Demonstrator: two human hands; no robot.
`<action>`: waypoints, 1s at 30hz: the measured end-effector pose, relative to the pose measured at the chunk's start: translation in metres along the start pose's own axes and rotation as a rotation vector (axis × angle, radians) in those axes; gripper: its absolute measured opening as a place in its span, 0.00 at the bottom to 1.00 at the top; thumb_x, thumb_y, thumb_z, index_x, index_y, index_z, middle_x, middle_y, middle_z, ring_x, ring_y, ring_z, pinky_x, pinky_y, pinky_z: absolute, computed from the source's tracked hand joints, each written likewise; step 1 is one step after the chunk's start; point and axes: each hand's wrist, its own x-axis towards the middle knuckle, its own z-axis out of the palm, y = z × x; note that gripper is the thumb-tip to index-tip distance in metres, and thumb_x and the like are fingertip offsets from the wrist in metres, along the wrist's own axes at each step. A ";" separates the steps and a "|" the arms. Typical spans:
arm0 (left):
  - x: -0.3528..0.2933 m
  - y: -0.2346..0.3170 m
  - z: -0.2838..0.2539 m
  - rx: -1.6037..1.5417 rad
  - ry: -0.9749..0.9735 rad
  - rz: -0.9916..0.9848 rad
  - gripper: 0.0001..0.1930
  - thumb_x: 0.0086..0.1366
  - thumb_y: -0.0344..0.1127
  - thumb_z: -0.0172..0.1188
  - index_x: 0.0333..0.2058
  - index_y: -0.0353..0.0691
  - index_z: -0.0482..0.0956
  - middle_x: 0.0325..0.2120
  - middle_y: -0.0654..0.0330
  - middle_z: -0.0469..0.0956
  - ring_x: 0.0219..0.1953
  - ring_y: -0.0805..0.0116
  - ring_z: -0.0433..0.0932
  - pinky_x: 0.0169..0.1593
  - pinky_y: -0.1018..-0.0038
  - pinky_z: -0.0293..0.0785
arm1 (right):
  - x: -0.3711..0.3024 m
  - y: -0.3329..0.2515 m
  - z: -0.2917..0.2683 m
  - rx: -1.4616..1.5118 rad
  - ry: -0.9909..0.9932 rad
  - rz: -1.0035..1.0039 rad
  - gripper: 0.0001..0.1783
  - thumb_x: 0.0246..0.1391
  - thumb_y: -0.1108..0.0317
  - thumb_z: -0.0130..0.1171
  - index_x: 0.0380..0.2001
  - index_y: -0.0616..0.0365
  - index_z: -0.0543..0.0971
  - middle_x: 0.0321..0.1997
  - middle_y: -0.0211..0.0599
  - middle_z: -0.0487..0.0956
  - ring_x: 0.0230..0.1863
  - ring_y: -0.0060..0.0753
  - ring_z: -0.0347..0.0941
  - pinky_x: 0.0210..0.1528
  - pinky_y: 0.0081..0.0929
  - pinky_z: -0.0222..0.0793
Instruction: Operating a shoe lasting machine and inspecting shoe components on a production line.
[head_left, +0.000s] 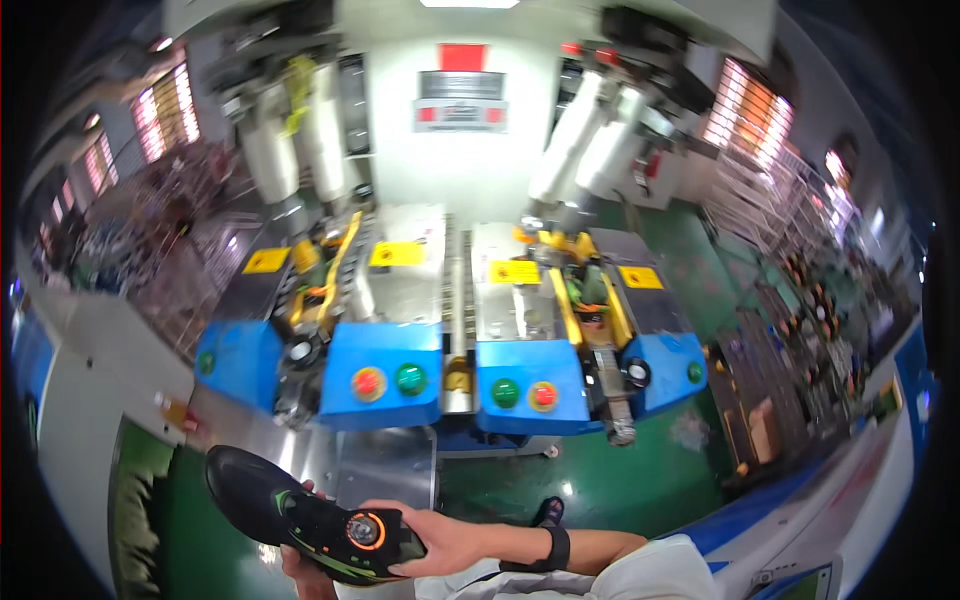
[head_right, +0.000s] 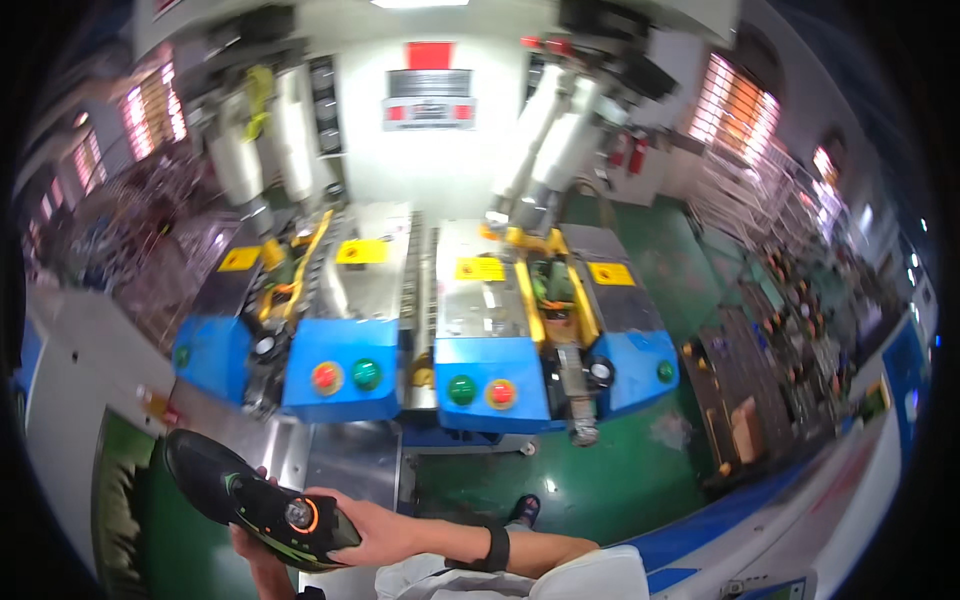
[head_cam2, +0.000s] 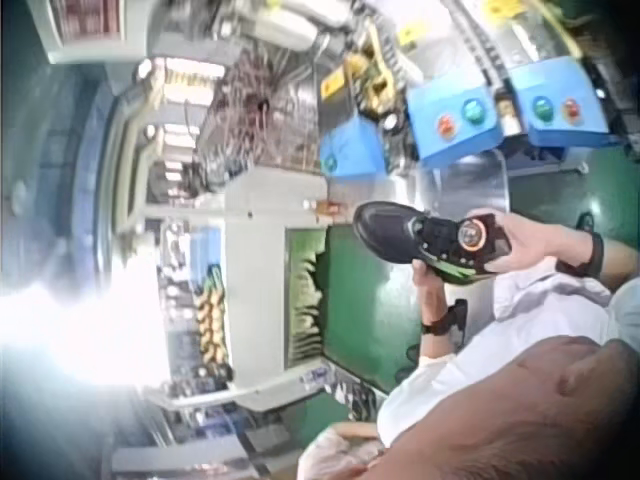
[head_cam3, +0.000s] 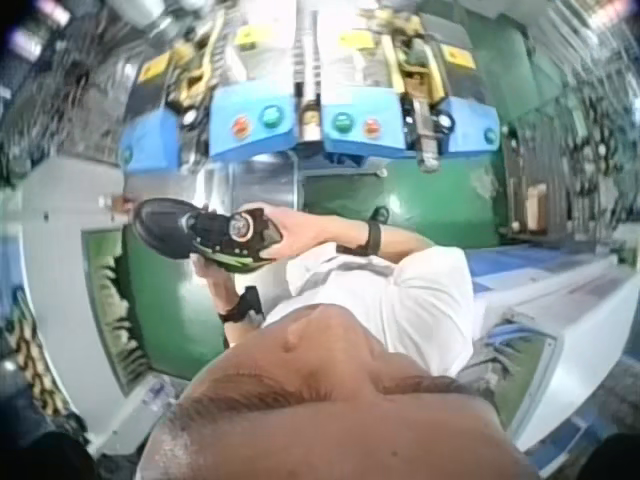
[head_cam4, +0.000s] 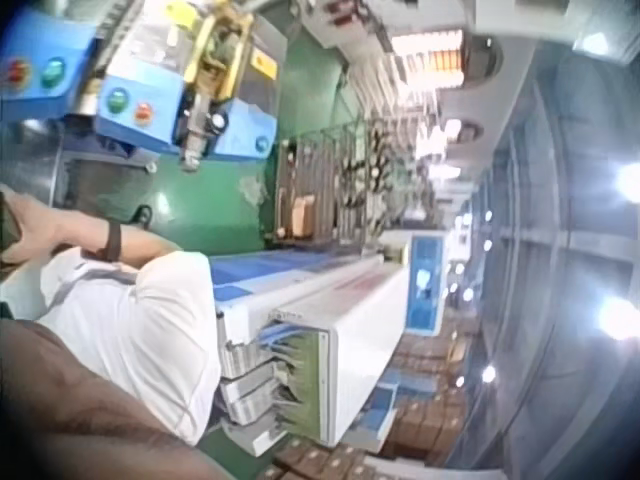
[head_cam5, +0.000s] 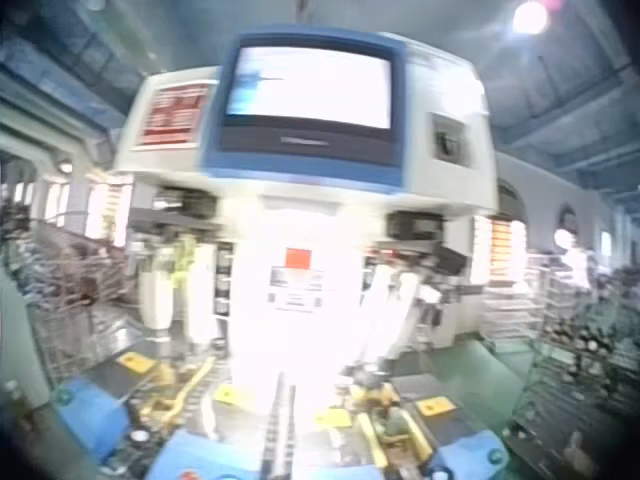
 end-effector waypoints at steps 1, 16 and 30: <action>0.006 -0.011 0.023 -0.012 -0.076 -0.086 0.45 0.56 0.55 0.58 0.63 0.33 0.51 0.58 0.50 0.63 0.58 0.57 0.67 0.61 0.61 0.65 | -0.023 0.010 -0.006 -0.038 0.159 -0.161 0.44 0.45 0.69 0.62 0.64 0.59 0.51 0.50 0.48 0.72 0.52 0.42 0.70 0.58 0.32 0.61; 0.183 -0.304 0.333 0.781 -0.252 -0.604 0.41 0.56 0.39 0.65 0.61 0.29 0.52 0.56 0.45 0.66 0.58 0.58 0.66 0.60 0.66 0.61 | -0.345 -0.010 -0.247 0.629 1.254 -0.043 0.36 0.36 0.77 0.59 0.54 0.60 0.65 0.44 0.39 0.76 0.42 0.37 0.76 0.43 0.32 0.74; 0.363 -0.481 0.350 1.389 -0.236 -0.532 0.27 0.42 0.29 0.62 0.45 0.35 0.68 0.30 0.56 0.73 0.33 0.64 0.75 0.33 0.66 0.73 | -0.426 0.002 -0.242 0.533 1.476 -0.088 0.34 0.46 0.74 0.58 0.60 0.59 0.63 0.52 0.44 0.73 0.51 0.41 0.71 0.54 0.34 0.67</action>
